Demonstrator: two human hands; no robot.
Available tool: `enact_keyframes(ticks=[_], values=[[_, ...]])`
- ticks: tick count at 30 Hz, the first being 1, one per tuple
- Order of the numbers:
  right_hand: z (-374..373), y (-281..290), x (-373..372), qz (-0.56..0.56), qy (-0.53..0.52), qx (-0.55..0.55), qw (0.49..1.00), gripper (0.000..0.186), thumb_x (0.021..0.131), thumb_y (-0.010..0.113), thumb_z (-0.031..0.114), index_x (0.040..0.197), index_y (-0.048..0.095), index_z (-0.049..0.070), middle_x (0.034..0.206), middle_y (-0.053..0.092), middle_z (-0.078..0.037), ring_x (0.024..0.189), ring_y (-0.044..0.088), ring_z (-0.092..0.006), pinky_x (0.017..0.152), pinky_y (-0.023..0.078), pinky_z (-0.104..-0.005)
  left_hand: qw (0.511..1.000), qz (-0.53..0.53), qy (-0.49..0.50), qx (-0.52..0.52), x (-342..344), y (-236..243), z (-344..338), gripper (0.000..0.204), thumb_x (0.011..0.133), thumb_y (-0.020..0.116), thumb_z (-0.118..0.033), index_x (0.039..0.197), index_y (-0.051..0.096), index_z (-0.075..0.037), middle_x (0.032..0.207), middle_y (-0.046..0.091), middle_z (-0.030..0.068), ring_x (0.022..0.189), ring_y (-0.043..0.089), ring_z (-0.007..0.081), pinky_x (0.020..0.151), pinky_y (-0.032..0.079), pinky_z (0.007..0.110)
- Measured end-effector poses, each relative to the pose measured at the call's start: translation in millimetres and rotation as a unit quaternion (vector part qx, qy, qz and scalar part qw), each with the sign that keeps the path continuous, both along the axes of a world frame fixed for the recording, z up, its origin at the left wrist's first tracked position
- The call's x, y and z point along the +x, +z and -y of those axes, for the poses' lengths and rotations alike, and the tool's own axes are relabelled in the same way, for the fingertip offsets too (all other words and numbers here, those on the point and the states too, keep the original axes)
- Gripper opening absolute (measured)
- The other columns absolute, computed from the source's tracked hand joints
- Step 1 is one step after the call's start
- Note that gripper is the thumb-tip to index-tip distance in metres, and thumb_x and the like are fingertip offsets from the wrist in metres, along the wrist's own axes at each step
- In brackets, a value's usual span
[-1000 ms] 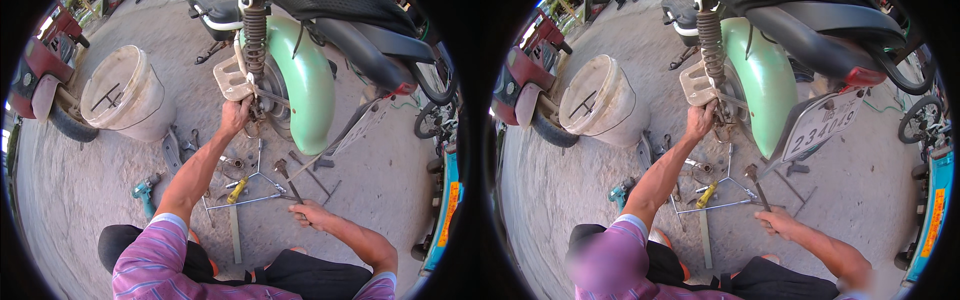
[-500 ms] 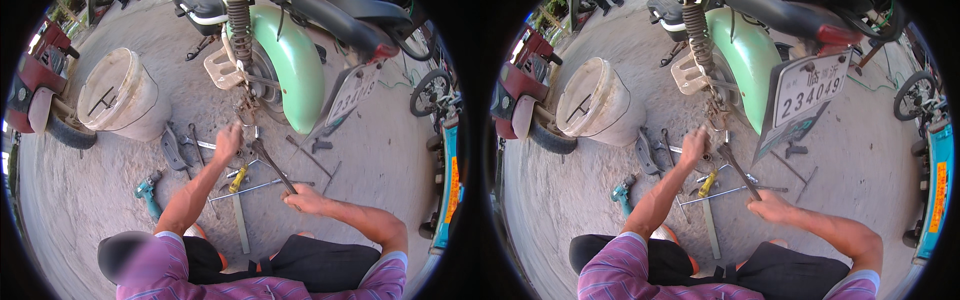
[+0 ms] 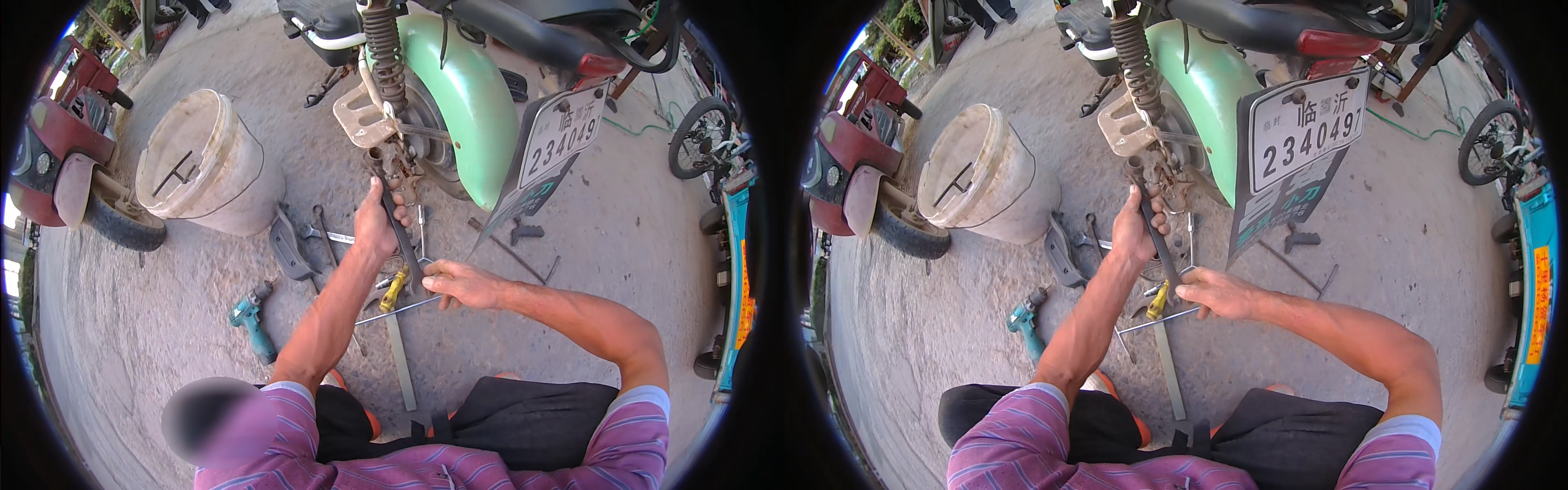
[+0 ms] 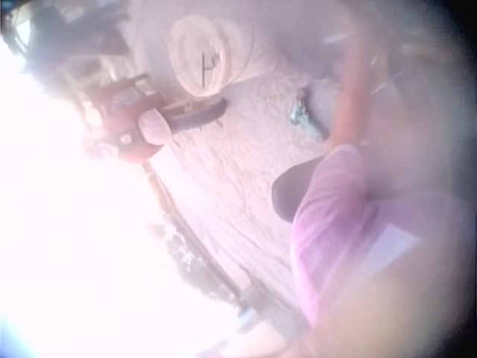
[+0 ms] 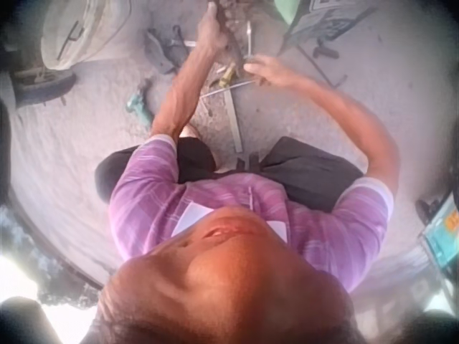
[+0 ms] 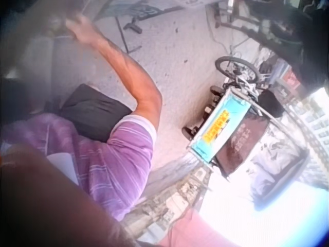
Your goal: The person uses a wrench to loosen and tighten bolts on the rear wheel and brake assembly of a green scooter. They adjust the brake cable and inspect the wheel area while seated on the ground.
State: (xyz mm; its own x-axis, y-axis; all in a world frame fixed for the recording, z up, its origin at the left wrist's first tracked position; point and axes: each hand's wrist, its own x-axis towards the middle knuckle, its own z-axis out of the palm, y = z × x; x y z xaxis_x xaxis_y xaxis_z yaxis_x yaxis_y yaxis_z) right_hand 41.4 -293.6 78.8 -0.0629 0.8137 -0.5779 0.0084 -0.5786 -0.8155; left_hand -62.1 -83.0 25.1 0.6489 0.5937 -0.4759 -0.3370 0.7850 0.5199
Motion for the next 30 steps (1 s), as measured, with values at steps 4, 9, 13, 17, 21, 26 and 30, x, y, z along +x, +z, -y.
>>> enact_keyframes(ticks=[4, 9, 13, 17, 21, 26, 30], values=[[22.4, -17.9, 13.5, 0.017, 0.038, -0.090, 0.995, 0.053, 0.103, 0.062, 0.042, 0.133, 0.061, -0.001, 0.110, 0.070, -0.009, 0.090, 0.067, -0.0171, 0.077, 0.055, -0.0335, 0.975, -0.147, 0.000, 0.164, 8.1, -19.1, -30.0, 0.039, 0.112, 0.043, -0.041, 0.106, 0.058, -0.006, 0.077, 0.056, 0.0040, 0.059, 0.050, 0.0130, 0.051, 0.042, 0.032], [54.2, -34.4, 20.8, -0.006, 0.046, -0.141, 0.989, 0.049, 0.103, 0.061, 0.041, 0.130, 0.064, -0.001, 0.111, 0.071, -0.008, 0.092, 0.068, -0.0178, 0.078, 0.055, -0.0339, 0.927, -0.205, 0.031, 0.312, 17.5, -40.9, -39.1, 0.036, 0.111, 0.041, -0.032, 0.099, 0.059, -0.003, 0.078, 0.059, 0.0070, 0.057, 0.053, 0.0136, 0.050, 0.045, 0.031], [62.8, -36.8, 23.9, -0.001, 0.029, -0.144, 0.989, 0.049, 0.103, 0.060, 0.039, 0.131, 0.063, -0.001, 0.112, 0.071, -0.009, 0.093, 0.069, -0.0183, 0.079, 0.056, -0.0340, 0.899, -0.206, 0.042, 0.384, 27.4, -50.8, -36.7, 0.037, 0.112, 0.043, -0.033, 0.117, 0.060, -0.001, 0.085, 0.062, 0.0064, 0.061, 0.054, 0.0119, 0.054, 0.048, 0.030], [66.3, -38.1, 27.3, 0.000, 0.015, -0.136, 0.991, 0.049, 0.103, 0.060, 0.038, 0.130, 0.063, -0.002, 0.111, 0.071, -0.009, 0.093, 0.069, -0.0185, 0.080, 0.056, -0.0341, 0.872, -0.220, 0.056, 0.434, 32.4, -46.2, -33.9, 0.040, 0.111, 0.043, -0.034, 0.123, 0.060, 0.001, 0.086, 0.064, 0.0069, 0.062, 0.057, 0.0121, 0.057, 0.053, 0.031], [68.9, -43.8, 28.1, 0.011, 0.028, -0.140, 0.990, 0.048, 0.102, 0.061, 0.038, 0.130, 0.064, -0.001, 0.109, 0.072, -0.008, 0.093, 0.069, -0.0182, 0.079, 0.056, -0.0339, 0.891, -0.251, 0.015, 0.378, 32.2, -19.7, -28.1, 0.037, 0.111, 0.043, -0.032, 0.117, 0.059, 0.000, 0.083, 0.064, 0.0083, 0.058, 0.060, 0.0166, 0.055, 0.055, 0.034], [71.9, -48.8, 27.9, 0.004, 0.009, -0.148, 0.989, 0.047, 0.102, 0.061, 0.038, 0.129, 0.065, 0.001, 0.109, 0.072, -0.008, 0.091, 0.069, -0.0173, 0.078, 0.056, -0.0329, 0.960, -0.176, -0.029, 0.214, 34.3, 28.0, -22.6, 0.034, 0.112, 0.044, -0.032, 0.106, 0.058, -0.002, 0.082, 0.065, 0.0093, 0.062, 0.065, 0.0204, 0.054, 0.055, 0.035], [74.3, -47.7, 29.1, -0.005, 0.006, -0.150, 0.989, 0.046, 0.102, 0.062, 0.037, 0.130, 0.065, 0.001, 0.110, 0.072, -0.008, 0.090, 0.068, -0.0168, 0.078, 0.056, -0.0327, 0.992, -0.070, -0.079, 0.076, 31.0, 51.5, -35.8, 0.030, 0.112, 0.047, -0.031, 0.108, 0.060, -0.004, 0.086, 0.069, 0.0084, 0.070, 0.066, 0.0182, 0.058, 0.053, 0.030]])
